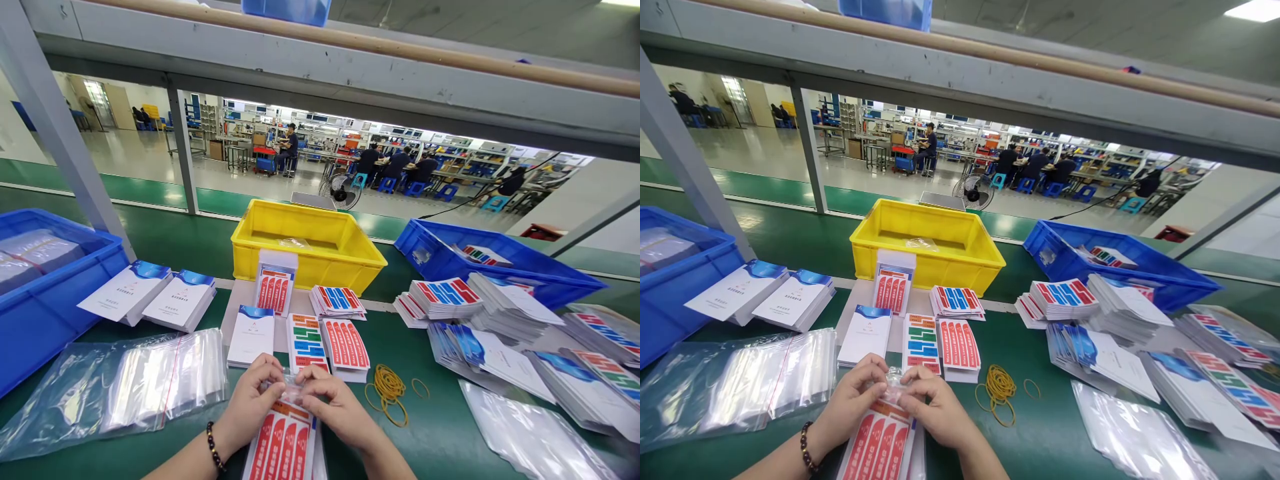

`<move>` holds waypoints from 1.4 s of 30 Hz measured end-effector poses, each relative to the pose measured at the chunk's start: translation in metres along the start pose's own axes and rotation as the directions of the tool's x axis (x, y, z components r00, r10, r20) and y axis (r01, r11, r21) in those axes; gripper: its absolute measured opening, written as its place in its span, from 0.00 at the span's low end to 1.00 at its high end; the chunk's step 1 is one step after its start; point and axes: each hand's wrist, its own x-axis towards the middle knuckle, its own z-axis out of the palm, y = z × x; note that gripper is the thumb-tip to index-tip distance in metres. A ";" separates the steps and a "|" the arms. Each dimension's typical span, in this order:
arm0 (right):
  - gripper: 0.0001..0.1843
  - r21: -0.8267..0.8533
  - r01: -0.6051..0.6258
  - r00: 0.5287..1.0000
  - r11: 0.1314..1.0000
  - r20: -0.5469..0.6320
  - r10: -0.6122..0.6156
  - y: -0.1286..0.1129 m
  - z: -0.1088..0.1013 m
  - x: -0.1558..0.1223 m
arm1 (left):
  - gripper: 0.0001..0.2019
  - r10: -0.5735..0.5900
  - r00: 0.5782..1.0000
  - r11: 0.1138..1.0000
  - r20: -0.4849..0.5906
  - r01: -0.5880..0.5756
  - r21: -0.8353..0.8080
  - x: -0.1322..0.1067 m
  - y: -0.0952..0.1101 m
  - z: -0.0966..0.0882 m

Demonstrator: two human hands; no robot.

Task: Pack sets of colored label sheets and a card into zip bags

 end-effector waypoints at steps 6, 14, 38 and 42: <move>0.10 0.069 -0.102 0.989 0.992 -0.100 0.109 0.005 0.005 0.001 | 0.11 -0.231 0.973 0.958 -0.009 0.226 -0.177 0.004 0.006 0.000; 0.16 0.314 -0.243 0.940 0.918 -0.158 0.303 0.007 0.011 0.005 | 0.12 -0.336 0.942 0.933 0.009 0.334 -0.134 0.003 0.010 0.001; 0.09 -0.607 0.096 0.977 0.789 -0.092 -0.190 0.018 0.025 0.006 | 0.09 0.019 0.986 0.982 -0.168 0.014 0.189 0.003 0.007 -0.007; 0.10 -0.784 0.126 0.972 0.608 -0.024 -0.234 0.026 0.034 0.008 | 0.10 0.014 0.956 0.997 -0.294 0.008 0.072 0.003 0.004 -0.012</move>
